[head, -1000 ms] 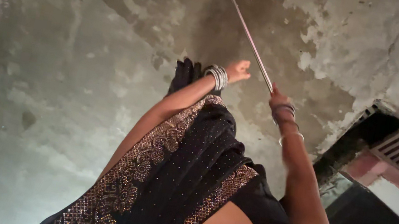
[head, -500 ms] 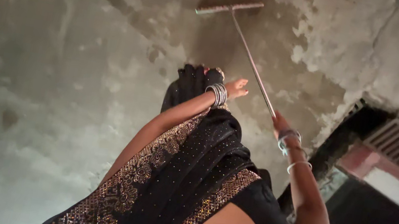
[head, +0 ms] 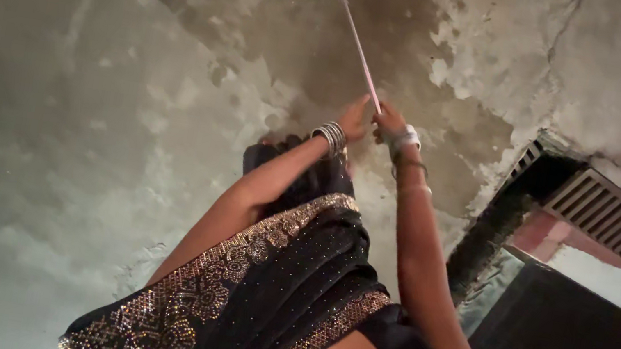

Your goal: The person uses a floor wiper to push water across a concrete floor, moving towards a wall and doorway.

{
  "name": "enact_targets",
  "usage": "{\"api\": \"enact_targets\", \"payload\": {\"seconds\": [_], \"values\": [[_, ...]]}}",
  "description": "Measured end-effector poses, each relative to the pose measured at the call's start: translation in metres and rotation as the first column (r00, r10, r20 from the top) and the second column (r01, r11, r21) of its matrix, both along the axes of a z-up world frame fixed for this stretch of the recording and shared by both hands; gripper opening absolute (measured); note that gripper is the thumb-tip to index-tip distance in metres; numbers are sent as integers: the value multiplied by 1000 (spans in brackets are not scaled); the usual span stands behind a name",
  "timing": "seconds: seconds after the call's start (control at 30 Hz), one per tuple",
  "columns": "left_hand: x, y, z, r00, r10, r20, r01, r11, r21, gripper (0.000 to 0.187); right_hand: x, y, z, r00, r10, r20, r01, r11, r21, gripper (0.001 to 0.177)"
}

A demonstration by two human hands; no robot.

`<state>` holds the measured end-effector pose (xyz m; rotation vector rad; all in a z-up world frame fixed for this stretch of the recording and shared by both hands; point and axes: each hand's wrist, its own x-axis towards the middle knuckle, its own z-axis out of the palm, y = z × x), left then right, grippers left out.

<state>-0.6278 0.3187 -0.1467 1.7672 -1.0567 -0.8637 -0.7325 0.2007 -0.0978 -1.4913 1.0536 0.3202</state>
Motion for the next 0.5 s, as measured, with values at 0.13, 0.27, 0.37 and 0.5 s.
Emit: {"api": "enact_targets", "payload": {"seconds": [0.13,0.27,0.37,0.5], "values": [[-7,-6,0,997,-27,65,32,997,-68,104,7,-8,-9,911,236,-338,-387,774,-502,40],[-50,-14,0,989,-150,-18,150,988,20,101,-40,-12,-8,943,177,-283,-291,852,-436,43],[-96,-24,0,943,-313,-113,313,950,-18,101,-101,-27,3,973,220,-67,-226,863,-452,42],[-160,-46,-2,920,-381,-91,387,919,74,97,-180,-54,19,932,265,-249,-352,827,-437,52]]}}
